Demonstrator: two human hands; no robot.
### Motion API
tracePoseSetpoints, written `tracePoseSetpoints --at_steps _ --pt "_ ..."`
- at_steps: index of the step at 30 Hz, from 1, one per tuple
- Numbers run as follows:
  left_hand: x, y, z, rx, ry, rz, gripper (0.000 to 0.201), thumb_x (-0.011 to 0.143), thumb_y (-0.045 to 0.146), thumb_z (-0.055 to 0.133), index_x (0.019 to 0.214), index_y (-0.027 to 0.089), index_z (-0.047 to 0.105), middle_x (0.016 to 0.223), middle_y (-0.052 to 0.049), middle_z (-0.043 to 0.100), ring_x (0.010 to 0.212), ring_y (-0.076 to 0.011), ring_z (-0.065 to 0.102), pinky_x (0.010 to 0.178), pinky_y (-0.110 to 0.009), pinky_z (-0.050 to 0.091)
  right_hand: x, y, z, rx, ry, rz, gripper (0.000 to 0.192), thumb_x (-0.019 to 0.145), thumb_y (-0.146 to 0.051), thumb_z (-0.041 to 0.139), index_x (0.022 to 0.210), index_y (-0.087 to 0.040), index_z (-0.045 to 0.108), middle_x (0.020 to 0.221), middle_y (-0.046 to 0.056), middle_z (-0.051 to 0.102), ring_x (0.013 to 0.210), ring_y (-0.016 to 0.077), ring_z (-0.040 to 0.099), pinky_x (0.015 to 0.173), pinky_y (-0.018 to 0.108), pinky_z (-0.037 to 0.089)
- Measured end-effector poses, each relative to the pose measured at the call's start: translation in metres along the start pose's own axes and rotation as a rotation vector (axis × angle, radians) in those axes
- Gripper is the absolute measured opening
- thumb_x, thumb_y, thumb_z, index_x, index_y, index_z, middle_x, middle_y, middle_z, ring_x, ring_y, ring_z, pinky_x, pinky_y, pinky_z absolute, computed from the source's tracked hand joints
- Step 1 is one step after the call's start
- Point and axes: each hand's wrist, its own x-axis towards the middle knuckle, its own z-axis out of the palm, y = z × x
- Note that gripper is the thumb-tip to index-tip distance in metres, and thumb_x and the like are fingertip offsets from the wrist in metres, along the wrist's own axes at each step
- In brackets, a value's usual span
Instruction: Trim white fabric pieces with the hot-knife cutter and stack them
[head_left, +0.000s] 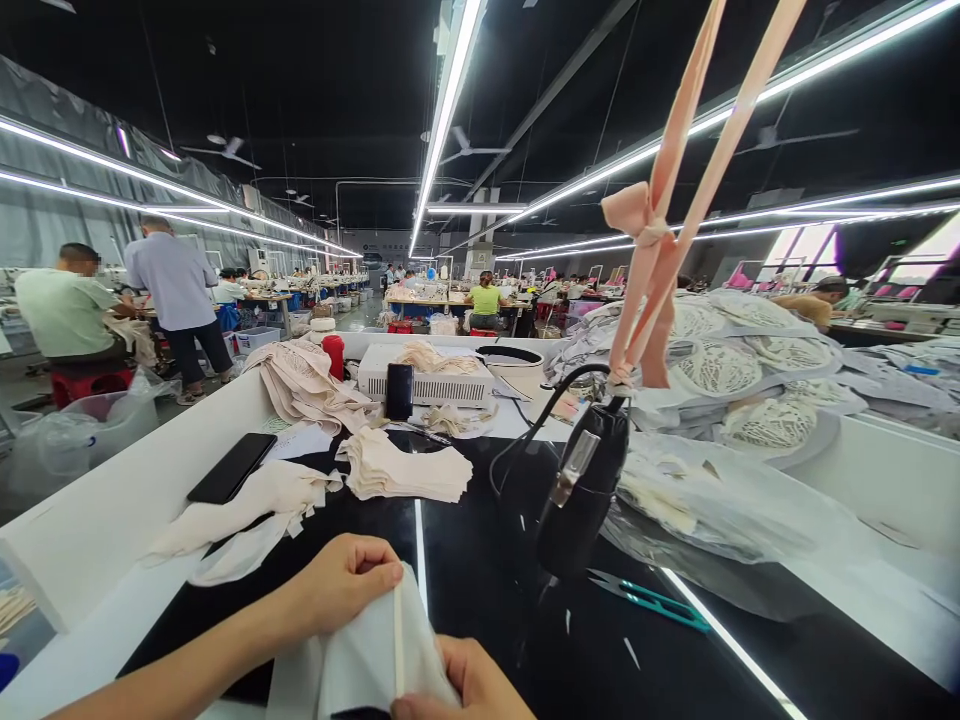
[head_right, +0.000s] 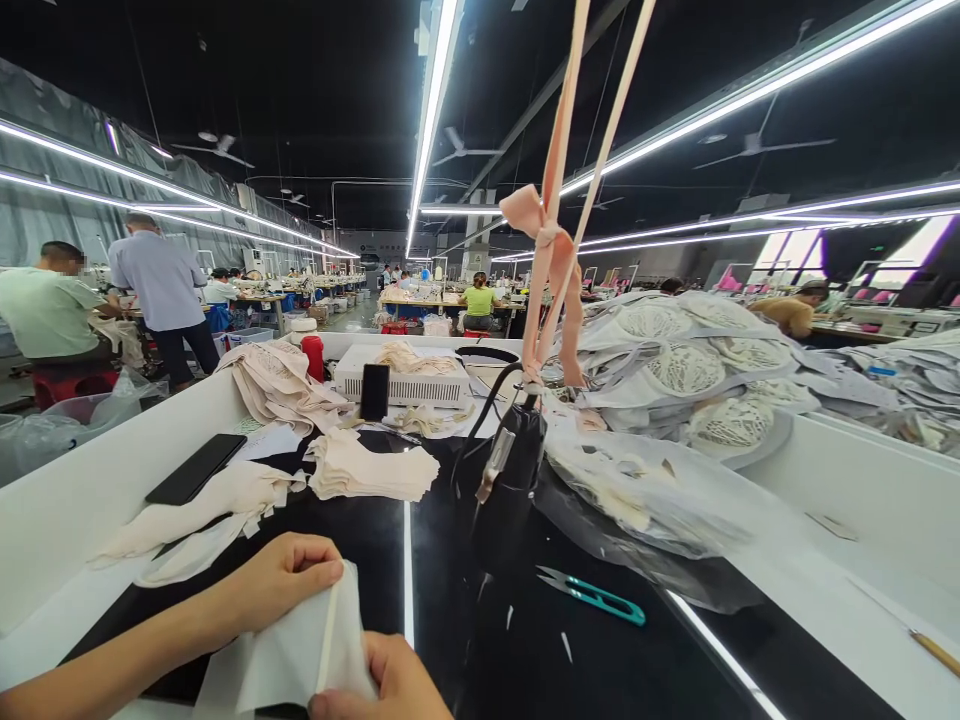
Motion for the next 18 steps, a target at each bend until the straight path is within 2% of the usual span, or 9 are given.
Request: tracePoseSetpoints --at_steps 3,7,9,11,12,14,18 --pt "0.01 -0.001 0.004 0.024 -0.019 0.059 0.048 0.088 0.066 0.061 0.081 0.018 0.062 0.074 0.003 0.049 0.07 -0.0152 0.039 0.066 -0.028 0.031 -0.003 -0.002 -0.004 -0.014 0.0 -0.019 0.033 0.071 -0.048 0.078 0.079 -0.021 0.061 0.071 -0.005 0.047 0.067 0.0121 0.037 0.066 0.028 0.033" --pt "0.023 -0.002 0.008 0.105 -0.031 0.136 0.043 0.096 0.057 0.058 0.086 0.017 0.069 0.08 0.0 0.06 0.077 -0.0174 0.05 0.072 -0.028 0.039 -0.009 -0.011 -0.016 -0.148 0.067 -0.037 0.027 0.073 -0.043 0.071 0.074 -0.022 0.055 0.069 -0.004 0.044 0.067 0.0132 0.035 0.065 0.03 0.029" --pt "0.027 -0.003 0.009 0.177 -0.011 0.158 0.035 0.101 0.048 0.058 0.099 0.018 0.075 0.087 0.0 0.067 0.082 -0.0186 0.057 0.077 -0.028 0.044 -0.012 -0.01 -0.026 -0.231 0.15 -0.05 0.024 0.074 -0.04 0.072 0.075 -0.022 0.055 0.071 -0.004 0.048 0.07 0.0145 0.04 0.065 0.029 0.03" --pt "0.03 -0.006 0.011 0.312 0.064 0.214 0.026 0.103 0.034 0.059 0.117 0.02 0.076 0.099 -0.002 0.072 0.091 -0.0203 0.064 0.086 -0.031 0.05 -0.017 -0.006 -0.037 -0.292 0.229 -0.042 0.021 0.076 -0.036 0.073 0.082 -0.023 0.058 0.072 -0.004 0.052 0.069 0.015 0.045 0.064 0.028 0.031" --pt "0.031 -0.008 0.013 0.405 0.109 0.27 0.026 0.104 0.026 0.059 0.124 0.02 0.075 0.106 -0.003 0.074 0.098 -0.0215 0.066 0.092 -0.033 0.052 -0.019 -0.003 -0.042 -0.317 0.262 -0.035 0.02 0.077 -0.034 0.074 0.087 -0.024 0.06 0.071 -0.005 0.052 0.068 0.015 0.046 0.063 0.028 0.032" --pt "0.029 -0.013 0.018 0.589 0.169 0.419 0.026 0.105 0.015 0.058 0.124 0.02 0.074 0.114 -0.006 0.075 0.107 -0.0232 0.069 0.099 -0.036 0.054 -0.024 0.003 -0.05 -0.353 0.303 -0.034 0.021 0.08 -0.031 0.072 0.098 -0.026 0.061 0.07 -0.006 0.054 0.066 0.0152 0.049 0.062 0.027 0.033" --pt "0.015 -0.017 0.034 0.806 0.158 0.668 0.019 0.107 0.01 0.059 0.115 0.02 0.074 0.108 -0.005 0.076 0.099 -0.0221 0.072 0.091 -0.034 0.057 -0.039 0.006 -0.052 -0.453 0.306 -0.058 0.013 0.084 -0.027 0.069 0.096 -0.026 0.063 0.073 -0.005 0.061 0.065 0.0146 0.053 0.063 0.027 0.037"
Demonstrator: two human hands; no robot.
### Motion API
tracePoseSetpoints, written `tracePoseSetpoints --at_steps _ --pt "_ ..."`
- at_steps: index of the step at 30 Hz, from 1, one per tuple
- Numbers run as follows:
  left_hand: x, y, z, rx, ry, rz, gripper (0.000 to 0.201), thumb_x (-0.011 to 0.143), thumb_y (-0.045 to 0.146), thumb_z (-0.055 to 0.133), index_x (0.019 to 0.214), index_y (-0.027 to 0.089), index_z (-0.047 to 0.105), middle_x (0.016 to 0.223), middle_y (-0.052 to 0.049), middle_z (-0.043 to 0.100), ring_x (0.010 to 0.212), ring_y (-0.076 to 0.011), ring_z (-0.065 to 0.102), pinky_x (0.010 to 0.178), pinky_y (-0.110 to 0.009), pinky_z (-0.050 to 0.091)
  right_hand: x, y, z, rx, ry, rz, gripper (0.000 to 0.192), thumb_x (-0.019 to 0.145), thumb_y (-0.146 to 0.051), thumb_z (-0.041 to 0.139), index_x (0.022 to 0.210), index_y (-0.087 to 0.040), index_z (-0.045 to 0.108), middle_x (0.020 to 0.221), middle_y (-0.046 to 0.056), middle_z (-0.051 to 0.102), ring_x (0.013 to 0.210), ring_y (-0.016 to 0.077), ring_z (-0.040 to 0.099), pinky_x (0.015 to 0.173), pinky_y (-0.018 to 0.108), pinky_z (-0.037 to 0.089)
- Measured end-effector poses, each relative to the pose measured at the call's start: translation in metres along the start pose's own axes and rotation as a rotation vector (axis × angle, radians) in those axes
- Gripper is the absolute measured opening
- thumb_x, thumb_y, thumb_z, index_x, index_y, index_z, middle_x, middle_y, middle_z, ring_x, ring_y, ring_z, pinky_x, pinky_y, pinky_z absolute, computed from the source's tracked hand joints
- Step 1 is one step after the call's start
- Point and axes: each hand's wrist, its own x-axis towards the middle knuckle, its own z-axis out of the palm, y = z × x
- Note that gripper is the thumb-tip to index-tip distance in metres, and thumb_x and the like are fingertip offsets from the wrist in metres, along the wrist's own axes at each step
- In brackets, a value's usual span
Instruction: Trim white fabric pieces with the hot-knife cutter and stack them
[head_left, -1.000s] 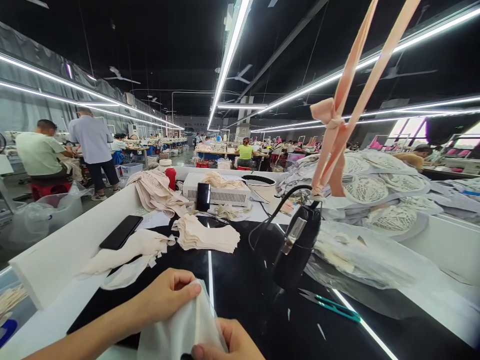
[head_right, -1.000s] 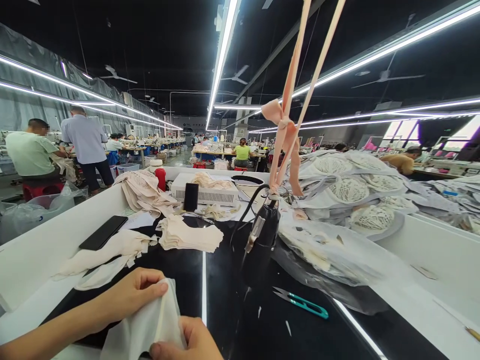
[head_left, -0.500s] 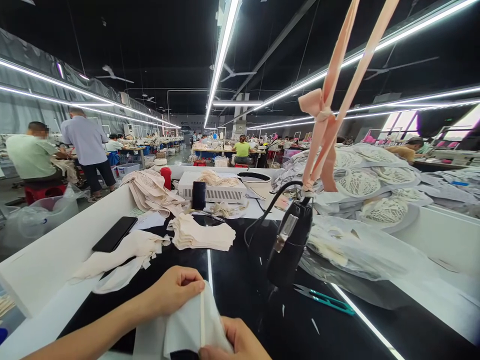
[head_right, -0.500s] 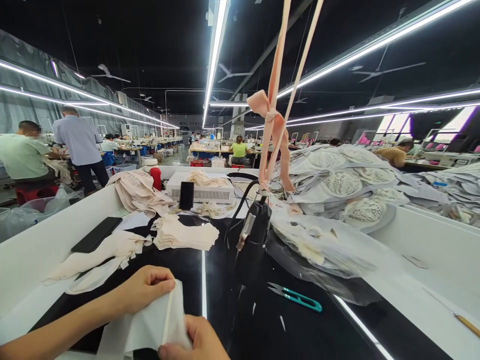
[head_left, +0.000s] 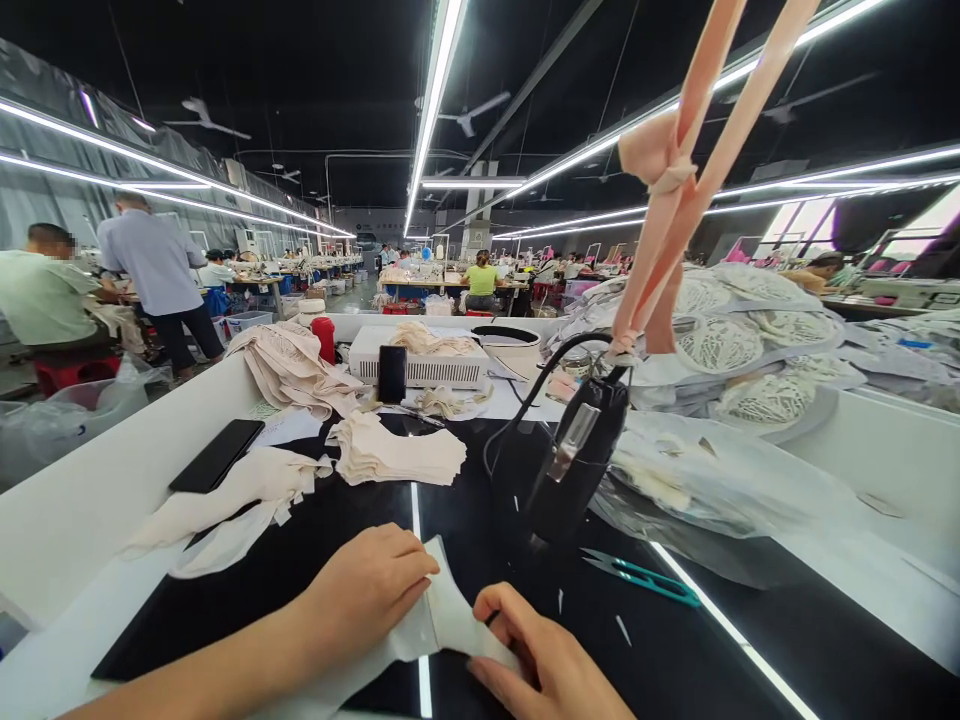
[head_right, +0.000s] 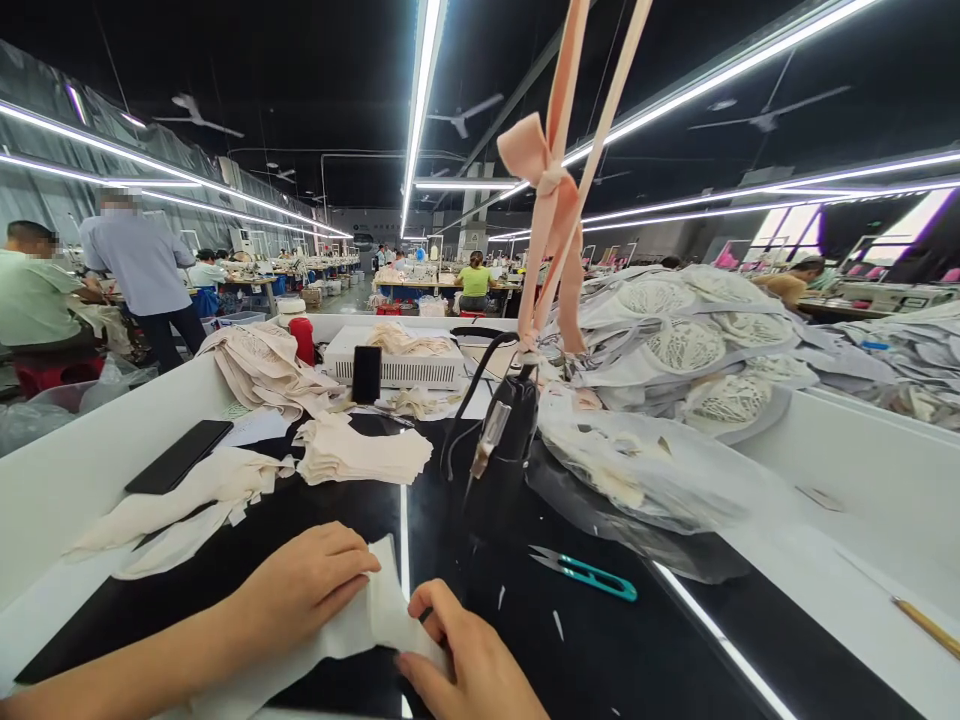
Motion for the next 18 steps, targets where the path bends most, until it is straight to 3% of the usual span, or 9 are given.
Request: tracePoseSetpoints --at_steps 3,7,8,11,12,14,16,18 --pt "-0.008 0.014 0.003 0.066 -0.043 0.089 0.015 0.105 0.01 0.065 0.114 0.019 0.072 0.109 -0.005 0.077 0.099 -0.0223 0.073 0.088 -0.033 0.058 -0.013 0.002 -0.008 -0.043 -0.023 -0.007 0.007 0.085 -0.029 0.071 0.09 -0.025 0.07 0.073 -0.003 0.064 0.065 0.0146 0.053 0.061 0.027 0.038" --pt "-0.016 0.017 0.005 0.06 -0.093 0.14 0.018 0.103 0.006 0.066 0.114 0.018 0.071 0.12 -0.006 0.078 0.105 -0.0222 0.075 0.088 -0.033 0.059 -0.027 0.026 -0.035 0.092 0.017 0.087 0.026 0.09 -0.051 0.073 0.1 -0.027 0.076 0.079 0.001 0.07 0.061 0.0167 0.06 0.044 0.024 0.038" --pt "-0.018 0.016 0.005 0.041 -0.102 0.153 0.02 0.103 0.005 0.065 0.116 0.018 0.071 0.123 -0.007 0.078 0.108 -0.0221 0.075 0.09 -0.033 0.059 -0.029 0.034 -0.044 0.139 0.051 0.131 0.034 0.088 -0.057 0.075 0.105 -0.028 0.075 0.081 0.002 0.071 0.06 0.0181 0.063 0.039 0.023 0.038" --pt "-0.021 0.011 0.002 -0.037 -0.106 0.21 0.024 0.104 0.007 0.063 0.123 0.018 0.072 0.128 -0.009 0.078 0.117 -0.0221 0.075 0.101 -0.034 0.059 -0.029 0.05 -0.07 0.159 0.325 0.138 0.059 0.078 -0.071 0.082 0.117 -0.027 0.072 0.084 0.003 0.074 0.056 0.0187 0.063 0.036 0.024 0.043" --pt "-0.021 0.01 0.0 -0.069 -0.107 0.229 0.025 0.104 0.007 0.063 0.124 0.018 0.073 0.128 -0.009 0.079 0.119 -0.0223 0.075 0.105 -0.034 0.059 -0.027 0.05 -0.076 0.143 0.411 0.098 0.068 0.074 -0.072 0.086 0.122 -0.027 0.071 0.09 0.006 0.077 0.059 0.02 0.066 0.038 0.027 0.049" --pt "-0.02 0.009 -0.006 -0.136 -0.124 0.252 0.023 0.104 0.006 0.063 0.12 0.018 0.074 0.125 -0.007 0.08 0.12 -0.0219 0.075 0.111 -0.035 0.056 -0.018 0.042 -0.086 0.147 0.531 -0.033 0.084 0.067 -0.07 0.093 0.134 -0.026 0.068 0.107 0.011 0.081 0.085 0.0274 0.078 0.062 0.035 0.067" --pt "-0.017 0.012 -0.01 -0.183 -0.159 0.259 0.022 0.102 0.004 0.064 0.114 0.018 0.075 0.12 -0.006 0.082 0.12 -0.0215 0.074 0.114 -0.034 0.055 -0.007 0.025 -0.089 0.207 0.593 -0.166 0.091 0.068 -0.071 0.093 0.142 -0.028 0.063 0.121 0.013 0.08 0.102 0.0308 0.08 0.085 0.044 0.07" --pt "-0.012 0.016 -0.012 -0.19 -0.18 0.243 0.022 0.099 0.003 0.064 0.112 0.018 0.075 0.118 -0.005 0.082 0.117 -0.0219 0.075 0.111 -0.034 0.056 0.006 0.002 -0.089 0.271 0.633 -0.3 0.087 0.068 -0.073 0.093 0.139 -0.031 0.063 0.131 0.012 0.078 0.117 0.0331 0.078 0.097 0.047 0.068"
